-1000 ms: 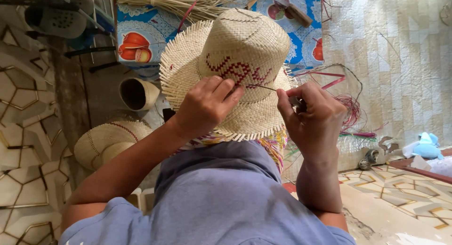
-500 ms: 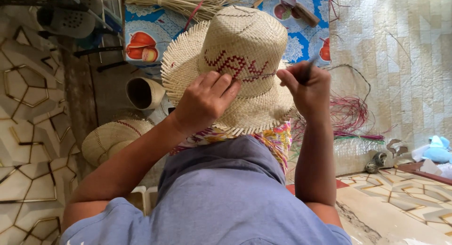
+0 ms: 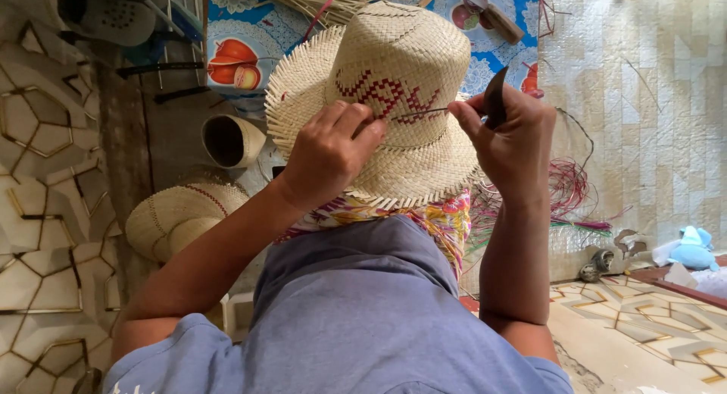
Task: Trimming and finishing a woven straw hat by removing excess straw fibers with a small blade.
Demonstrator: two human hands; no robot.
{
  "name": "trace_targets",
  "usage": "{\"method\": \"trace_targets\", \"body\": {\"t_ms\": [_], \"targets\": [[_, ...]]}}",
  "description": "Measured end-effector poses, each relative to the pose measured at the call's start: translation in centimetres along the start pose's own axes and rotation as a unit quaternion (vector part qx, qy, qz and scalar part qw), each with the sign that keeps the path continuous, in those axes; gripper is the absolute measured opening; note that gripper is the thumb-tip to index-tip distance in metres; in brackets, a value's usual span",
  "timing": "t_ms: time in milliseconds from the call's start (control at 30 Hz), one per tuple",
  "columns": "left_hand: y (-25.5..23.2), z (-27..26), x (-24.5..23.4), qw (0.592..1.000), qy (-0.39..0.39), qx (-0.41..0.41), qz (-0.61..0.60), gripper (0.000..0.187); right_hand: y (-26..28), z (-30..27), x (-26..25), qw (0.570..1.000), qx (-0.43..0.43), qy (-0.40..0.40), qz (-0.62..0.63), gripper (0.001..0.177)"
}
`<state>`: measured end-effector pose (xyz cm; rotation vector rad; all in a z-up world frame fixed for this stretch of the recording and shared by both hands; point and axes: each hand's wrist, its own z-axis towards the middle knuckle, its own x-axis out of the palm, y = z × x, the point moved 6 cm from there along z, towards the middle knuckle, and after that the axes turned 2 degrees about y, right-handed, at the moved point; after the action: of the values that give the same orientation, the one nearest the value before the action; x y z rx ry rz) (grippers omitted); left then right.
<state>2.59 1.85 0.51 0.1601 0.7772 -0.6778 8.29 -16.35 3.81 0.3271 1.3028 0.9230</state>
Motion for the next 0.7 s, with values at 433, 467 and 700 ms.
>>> {"method": "trace_targets", "body": {"t_ms": [433, 467, 700], "targets": [[1.4, -0.5, 0.7, 0.992, 0.050, -0.090, -0.077, 0.019, 4.0, 0.1, 0.1, 0.990, -0.046, 0.011, -0.134, 0.018], [1.5, -0.6, 0.9, 0.992, 0.047, -0.096, -0.074, 0.021, 4.6, 0.0, 0.3, 0.989, -0.045, 0.013, -0.143, 0.019], [1.9, -1.1, 0.9, 0.990, 0.044, -0.118, -0.057, 0.028, 1.7, 0.7, 1.6, 0.995, -0.039, 0.051, -0.076, 0.016]]}}
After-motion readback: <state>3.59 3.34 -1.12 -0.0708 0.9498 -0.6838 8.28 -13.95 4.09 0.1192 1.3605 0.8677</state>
